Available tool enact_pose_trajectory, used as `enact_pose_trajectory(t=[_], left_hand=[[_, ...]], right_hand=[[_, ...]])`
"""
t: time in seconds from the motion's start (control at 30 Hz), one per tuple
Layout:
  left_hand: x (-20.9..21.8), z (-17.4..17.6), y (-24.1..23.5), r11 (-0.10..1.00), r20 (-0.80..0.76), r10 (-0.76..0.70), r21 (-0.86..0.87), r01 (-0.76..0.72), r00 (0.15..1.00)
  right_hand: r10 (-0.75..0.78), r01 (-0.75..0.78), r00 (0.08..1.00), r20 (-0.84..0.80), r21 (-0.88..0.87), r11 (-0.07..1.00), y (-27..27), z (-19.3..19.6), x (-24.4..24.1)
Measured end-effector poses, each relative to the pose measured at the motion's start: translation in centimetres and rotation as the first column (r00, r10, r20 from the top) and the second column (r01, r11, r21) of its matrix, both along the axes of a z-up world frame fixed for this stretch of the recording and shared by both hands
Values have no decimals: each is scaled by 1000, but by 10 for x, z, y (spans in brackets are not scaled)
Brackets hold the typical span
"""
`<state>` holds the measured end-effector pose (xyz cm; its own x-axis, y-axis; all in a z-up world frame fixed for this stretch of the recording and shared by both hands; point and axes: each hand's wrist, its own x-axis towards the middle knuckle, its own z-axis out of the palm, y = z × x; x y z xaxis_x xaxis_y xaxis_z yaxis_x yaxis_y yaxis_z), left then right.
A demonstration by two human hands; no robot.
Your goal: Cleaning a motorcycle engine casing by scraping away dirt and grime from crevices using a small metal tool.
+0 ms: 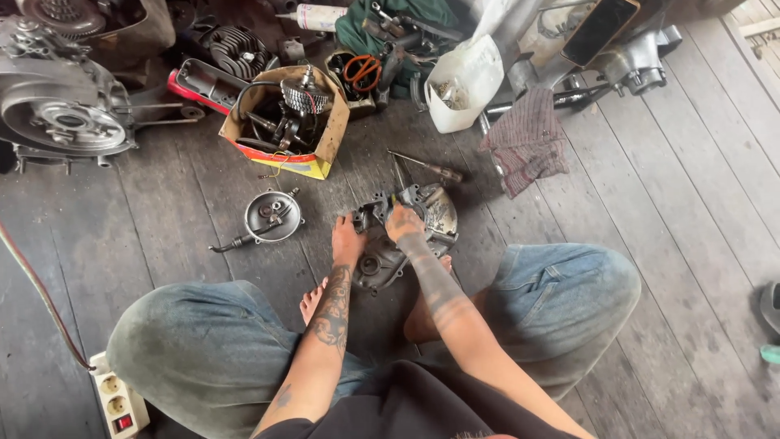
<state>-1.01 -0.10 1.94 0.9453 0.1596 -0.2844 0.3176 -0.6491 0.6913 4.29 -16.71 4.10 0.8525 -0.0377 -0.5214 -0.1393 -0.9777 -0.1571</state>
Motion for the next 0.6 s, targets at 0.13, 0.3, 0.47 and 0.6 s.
enact_pose_trajectory(t=[0.13, 0.3, 0.47, 0.6], left_hand=[[-2, 7, 1, 1000, 49, 5, -13, -5, 999], [2, 23, -2, 999, 21, 26, -19, -26, 999], [7, -5, -1, 998, -63, 67, 6, -67, 996], [3, 2, -2, 994, -59, 106, -11, -107, 993]], right_hand=[[-61, 60, 997, 39, 26, 998, -3, -34, 25], [-44, 47, 999, -32, 83, 995, 11, 57, -31], [-78, 79, 992, -103, 6, 997, -1, -14, 28], [10, -10, 999, -32, 27, 1000, -5, 5, 4]])
